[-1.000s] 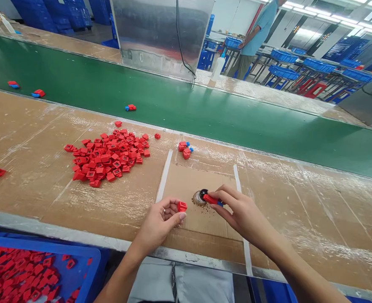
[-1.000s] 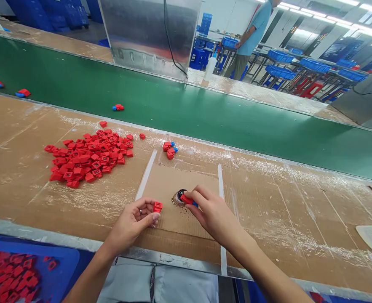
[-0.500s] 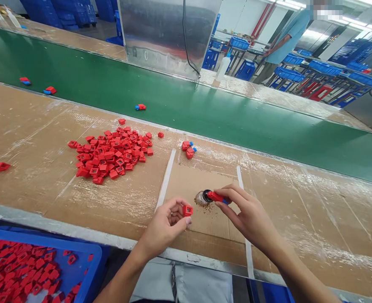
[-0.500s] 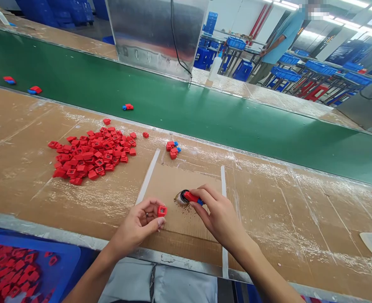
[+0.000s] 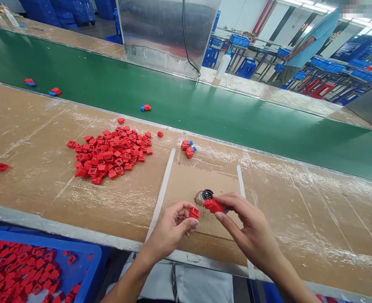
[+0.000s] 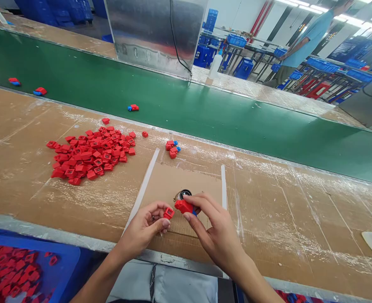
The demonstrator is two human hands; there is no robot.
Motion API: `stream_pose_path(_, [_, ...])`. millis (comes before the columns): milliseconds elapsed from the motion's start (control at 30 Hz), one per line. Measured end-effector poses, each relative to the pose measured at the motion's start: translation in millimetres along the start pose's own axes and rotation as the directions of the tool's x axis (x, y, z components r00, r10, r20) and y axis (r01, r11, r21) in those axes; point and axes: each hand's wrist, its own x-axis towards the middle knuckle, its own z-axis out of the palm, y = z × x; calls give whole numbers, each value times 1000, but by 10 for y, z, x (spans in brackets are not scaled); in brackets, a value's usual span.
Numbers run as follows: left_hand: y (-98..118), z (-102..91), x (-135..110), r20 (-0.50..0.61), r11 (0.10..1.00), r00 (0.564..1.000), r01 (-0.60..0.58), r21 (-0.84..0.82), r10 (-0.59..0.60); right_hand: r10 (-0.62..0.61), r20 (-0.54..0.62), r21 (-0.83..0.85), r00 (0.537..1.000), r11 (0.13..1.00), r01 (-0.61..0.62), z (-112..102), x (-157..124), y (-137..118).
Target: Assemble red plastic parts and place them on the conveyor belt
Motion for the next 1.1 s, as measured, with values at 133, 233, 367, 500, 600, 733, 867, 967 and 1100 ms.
stream_pose_path(133, [-5, 4, -11, 2, 1000, 1000, 10, -23, -10, 18, 26, 46, 999, 999, -19, 128, -87, -7])
stream_pose_path(233, [-8, 10, -30, 8, 1000, 1000, 2, -30, -2, 36, 33, 54, 999, 998, -37, 164, -130, 16])
stream_pose_path(367, [-10, 20, -64, 24, 1000, 1000, 6, -20, -6, 56, 56, 59, 997, 996, -59, 162, -169, 15])
stream_pose_path(500, [1, 29, -80, 31, 1000, 1000, 3, -13, -2, 59, 68, 62, 996, 996, -64, 162, -190, 0])
stream_pose_path(600, [9, 28, -84, 41, 1000, 999, 2, 4, -2, 58, 74, 61, 996, 996, -63, 170, -197, -3])
stream_pose_path(733, [7, 15, -94, 53, 999, 999, -4, 44, 1, 56, 87, 63, 995, 996, -62, 178, -204, -11])
stream_pose_path(867, [7, 7, -94, 69, 1000, 998, -4, 25, 2, 45, 93, 66, 995, 996, -51, 178, -215, -35])
stream_pose_path(967, [7, 7, -87, 71, 1000, 997, -7, 11, 6, 42, 101, 65, 994, 997, -49, 187, -229, -39])
stream_pose_path(1100, [-6, 5, -86, 86, 1000, 996, 23, 7, -23, 42, 142, 73, 989, 996, -53, 248, -269, -23])
